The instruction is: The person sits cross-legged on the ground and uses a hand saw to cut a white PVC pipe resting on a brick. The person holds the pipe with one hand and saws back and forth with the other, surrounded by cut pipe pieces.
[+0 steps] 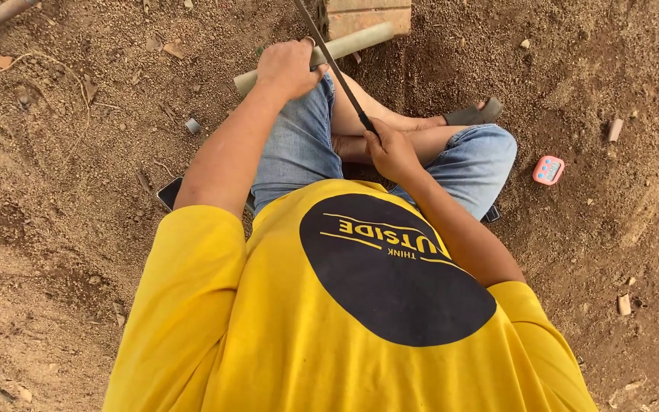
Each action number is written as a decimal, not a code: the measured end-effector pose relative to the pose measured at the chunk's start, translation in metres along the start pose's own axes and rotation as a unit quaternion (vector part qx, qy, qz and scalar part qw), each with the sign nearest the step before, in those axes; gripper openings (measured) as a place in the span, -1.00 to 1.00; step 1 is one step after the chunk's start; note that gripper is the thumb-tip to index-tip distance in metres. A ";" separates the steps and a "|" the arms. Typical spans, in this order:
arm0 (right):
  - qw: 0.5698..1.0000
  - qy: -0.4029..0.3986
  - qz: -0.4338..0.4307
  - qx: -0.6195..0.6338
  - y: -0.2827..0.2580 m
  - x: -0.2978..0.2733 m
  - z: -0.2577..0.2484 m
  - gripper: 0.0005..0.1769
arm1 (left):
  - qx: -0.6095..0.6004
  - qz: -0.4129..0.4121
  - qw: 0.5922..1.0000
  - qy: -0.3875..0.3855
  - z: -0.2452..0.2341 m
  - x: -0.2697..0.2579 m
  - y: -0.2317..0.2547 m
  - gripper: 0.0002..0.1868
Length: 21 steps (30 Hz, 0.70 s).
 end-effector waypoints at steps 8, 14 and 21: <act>0.989 0.043 -0.093 -0.104 0.013 -0.020 -0.002 -0.21 | 0.006 -0.017 0.999 0.032 0.000 0.004 -0.007 -0.58; 0.987 0.015 -0.110 -0.113 0.008 -0.028 -0.004 -0.16 | -0.019 -0.044 0.998 0.031 -0.003 0.007 -0.011 -0.67; 0.984 0.001 -0.101 -0.147 0.010 -0.027 -0.002 -0.19 | -0.025 -0.064 0.997 -0.022 0.023 0.017 -0.024 -0.69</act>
Point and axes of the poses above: each hand's wrist, its own x-axis towards the middle knuckle, its own z-axis out of the palm, y = z × x, the point moved 8 cm from there along x, towards the middle knuckle, and after that the axes turned 8 degrees about z, right-handed, at the moved point
